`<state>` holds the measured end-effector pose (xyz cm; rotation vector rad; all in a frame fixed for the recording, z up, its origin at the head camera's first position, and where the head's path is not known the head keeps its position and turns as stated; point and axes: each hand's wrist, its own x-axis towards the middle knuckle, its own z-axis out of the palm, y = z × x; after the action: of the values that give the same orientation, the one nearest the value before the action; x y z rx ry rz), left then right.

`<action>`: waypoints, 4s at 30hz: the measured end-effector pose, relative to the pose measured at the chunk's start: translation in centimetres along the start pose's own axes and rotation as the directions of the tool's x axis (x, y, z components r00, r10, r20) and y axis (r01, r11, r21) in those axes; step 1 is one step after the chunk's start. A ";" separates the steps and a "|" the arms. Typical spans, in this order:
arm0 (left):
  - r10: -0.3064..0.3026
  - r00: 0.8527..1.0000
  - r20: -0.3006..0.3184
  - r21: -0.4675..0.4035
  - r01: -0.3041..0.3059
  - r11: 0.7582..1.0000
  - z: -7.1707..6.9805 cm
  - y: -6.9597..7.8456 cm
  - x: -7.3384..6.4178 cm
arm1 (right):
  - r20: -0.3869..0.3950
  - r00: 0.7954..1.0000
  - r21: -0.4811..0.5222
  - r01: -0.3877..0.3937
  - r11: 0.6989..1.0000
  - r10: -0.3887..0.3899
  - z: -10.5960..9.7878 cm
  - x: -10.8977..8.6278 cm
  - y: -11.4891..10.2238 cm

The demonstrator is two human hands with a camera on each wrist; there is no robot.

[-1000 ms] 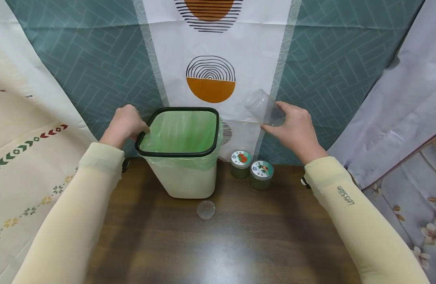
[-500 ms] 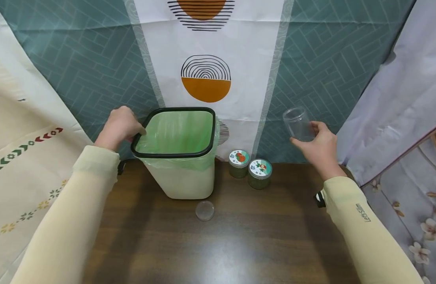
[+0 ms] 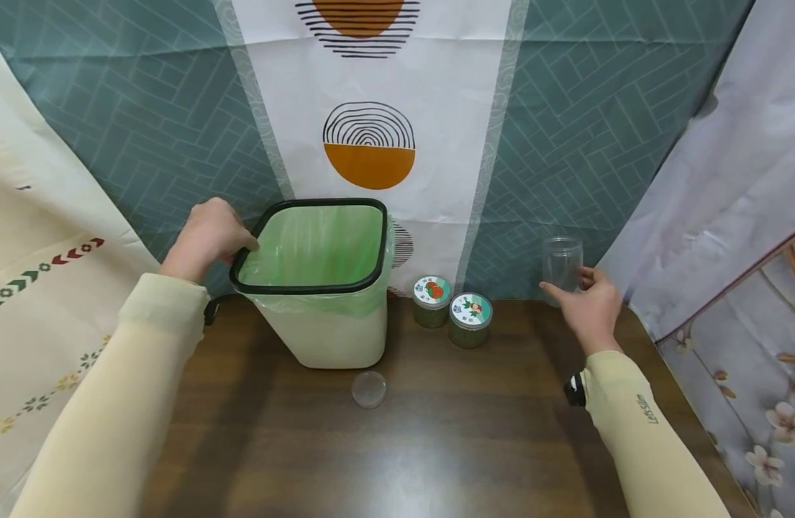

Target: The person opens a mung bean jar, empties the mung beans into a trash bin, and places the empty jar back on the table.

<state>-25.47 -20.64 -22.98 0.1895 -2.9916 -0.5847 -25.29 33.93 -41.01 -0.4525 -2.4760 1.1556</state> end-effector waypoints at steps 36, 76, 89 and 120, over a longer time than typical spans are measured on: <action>-0.010 1.000 -0.025 0.004 0.010 1.000 -0.1 0.1 -0.2 | 0.252 0.966 -0.224 0.000 0.975 0.058 2.5 0.1 6.1; 0.110 0.955 -0.274 -0.088 -0.139 0.986 -0.1 1.4 -5.5 | -0.132 0.989 0.070 0.077 0.995 -0.067 -1.7 -3.2 -1.0; 0.267 0.834 -0.482 -0.270 -0.432 0.861 2.3 4.6 -10.2 | -0.286 0.910 0.249 0.374 0.893 -0.301 -2.0 -6.1 -8.8; 0.535 0.726 -0.433 -0.342 -0.681 0.648 14.8 6.9 -16.0 | -0.220 0.906 0.231 0.407 0.884 -0.360 3.3 -7.4 -7.1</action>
<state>-12.02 -6.63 -35.06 -0.7003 -2.2805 -1.0508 -21.20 24.21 -38.82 0.0239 -2.0884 1.2032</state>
